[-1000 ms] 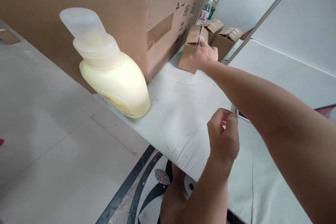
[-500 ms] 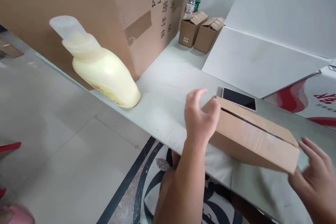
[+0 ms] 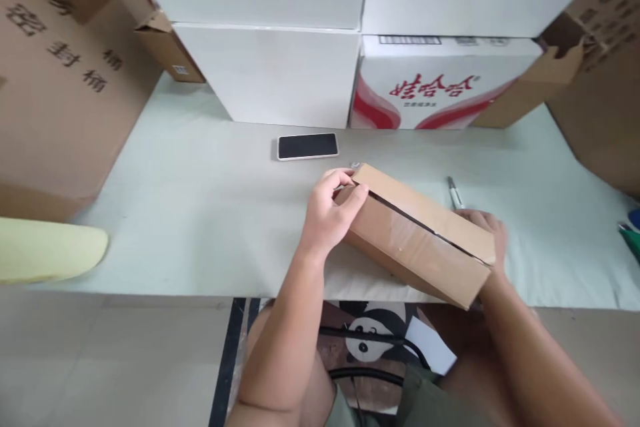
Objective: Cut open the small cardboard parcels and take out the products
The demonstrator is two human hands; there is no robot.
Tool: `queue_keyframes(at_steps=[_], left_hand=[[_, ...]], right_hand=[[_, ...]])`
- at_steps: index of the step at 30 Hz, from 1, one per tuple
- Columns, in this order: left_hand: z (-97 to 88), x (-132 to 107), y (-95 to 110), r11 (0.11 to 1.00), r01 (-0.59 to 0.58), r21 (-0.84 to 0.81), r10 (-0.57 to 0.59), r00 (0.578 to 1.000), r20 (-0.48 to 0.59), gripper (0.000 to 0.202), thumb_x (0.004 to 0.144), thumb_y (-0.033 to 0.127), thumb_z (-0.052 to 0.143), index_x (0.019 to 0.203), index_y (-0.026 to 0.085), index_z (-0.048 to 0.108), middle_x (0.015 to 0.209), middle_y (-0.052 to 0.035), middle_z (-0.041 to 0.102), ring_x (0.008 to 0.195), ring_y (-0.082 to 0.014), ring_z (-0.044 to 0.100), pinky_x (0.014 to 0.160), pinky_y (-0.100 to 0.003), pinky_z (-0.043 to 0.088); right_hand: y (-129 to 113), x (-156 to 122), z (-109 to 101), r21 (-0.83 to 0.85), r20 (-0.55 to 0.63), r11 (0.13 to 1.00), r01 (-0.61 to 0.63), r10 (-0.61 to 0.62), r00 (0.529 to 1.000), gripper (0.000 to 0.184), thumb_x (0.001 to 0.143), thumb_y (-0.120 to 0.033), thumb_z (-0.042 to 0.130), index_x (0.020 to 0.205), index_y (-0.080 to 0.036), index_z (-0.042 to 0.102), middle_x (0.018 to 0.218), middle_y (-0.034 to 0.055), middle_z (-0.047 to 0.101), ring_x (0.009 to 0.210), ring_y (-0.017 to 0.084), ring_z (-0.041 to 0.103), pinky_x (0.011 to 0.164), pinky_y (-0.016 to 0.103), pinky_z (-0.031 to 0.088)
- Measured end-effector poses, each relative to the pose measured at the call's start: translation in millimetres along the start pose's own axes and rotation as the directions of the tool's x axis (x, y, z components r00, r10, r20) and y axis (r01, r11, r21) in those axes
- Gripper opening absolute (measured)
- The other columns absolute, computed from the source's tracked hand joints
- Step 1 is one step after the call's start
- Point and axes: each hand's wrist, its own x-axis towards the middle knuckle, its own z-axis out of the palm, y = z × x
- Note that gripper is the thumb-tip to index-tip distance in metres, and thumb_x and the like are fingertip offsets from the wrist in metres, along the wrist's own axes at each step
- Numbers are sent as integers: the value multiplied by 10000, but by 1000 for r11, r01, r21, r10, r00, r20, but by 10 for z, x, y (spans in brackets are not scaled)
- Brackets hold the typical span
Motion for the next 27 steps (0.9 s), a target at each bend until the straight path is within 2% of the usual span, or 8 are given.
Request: queue_keyframes(at_steps=[3, 5, 10, 16, 20, 23, 25, 27], left_hand=[[180, 38, 14, 999, 5, 44, -6, 1000, 27, 365, 834, 463, 695, 650, 221, 493, 1259, -117, 712, 1247, -313, 656, 1059, -472, 504], [246, 55, 25, 998, 12, 63, -13, 1000, 14, 421, 816, 484, 699, 611, 223, 441, 1234, -121, 710, 1253, -324, 645, 1075, -487, 480], [232, 22, 135, 981, 92, 170, -94, 996, 4, 543, 770, 517, 741, 528, 207, 367, 1206, -98, 708, 1053, -283, 669, 902, -430, 509], [179, -66, 234, 961, 184, 209, -182, 983, -28, 436, 743, 389, 731, 469, 192, 456, 1206, -87, 684, 1041, -269, 665, 858, -410, 500], [197, -85, 179, 976, 138, 167, -127, 989, -74, 508, 729, 323, 736, 447, 206, 332, 1018, -80, 667, 1106, -289, 660, 899, -420, 513], [195, -111, 150, 985, 51, 166, -33, 993, -109, 537, 738, 303, 739, 453, 222, 291, 867, -72, 615, 1165, -303, 645, 888, -409, 532], [186, -132, 147, 985, -27, 170, 49, 990, -129, 534, 735, 294, 748, 459, 218, 298, 930, -72, 643, 1133, -285, 657, 915, -412, 543], [177, -146, 150, 979, -105, 174, 128, 983, -128, 522, 729, 281, 755, 461, 210, 312, 1031, -68, 673, 1090, -259, 670, 970, -417, 542]], right_hand=[[108, -69, -105, 105, -47, 986, -127, 133, 990, 380, 851, -515, 460, 1098, -266, 606, 1009, 79, 640, 949, 274, 632, 837, 458, 527], [167, -93, -178, 324, -83, 919, -223, 263, 961, 402, 860, -471, 499, 1199, -263, 556, 969, 50, 639, 793, 211, 594, 711, 369, 486], [210, -64, -311, 792, -69, 578, -196, 403, 912, 358, 787, -385, 581, 1123, -263, 561, 779, -38, 563, 589, 112, 528, 575, 261, 420], [62, -26, -403, 965, -26, 244, -100, 466, 884, 315, 634, -305, 587, 925, -186, 592, 670, -5, 598, 589, 102, 583, 595, 234, 500], [-173, -129, -481, 976, -98, 215, -11, 492, 865, 396, 526, -119, 671, 889, -210, 540, 606, -86, 499, 546, 51, 495, 543, 170, 419], [-325, -308, -625, 977, -173, 199, 81, 500, 848, 281, 572, -227, 653, 809, -235, 504, 528, -99, 418, 476, 76, 428, 464, 196, 371], [-393, -450, -755, 959, -267, 199, 200, 410, 872, 220, 616, -298, 655, 816, -251, 575, 529, -75, 492, 438, 114, 436, 407, 236, 346], [-446, -579, -873, 920, -371, 216, 328, 203, 906, 241, 681, -321, 697, 918, -276, 700, 612, -39, 630, 447, 155, 504, 374, 276, 353]])
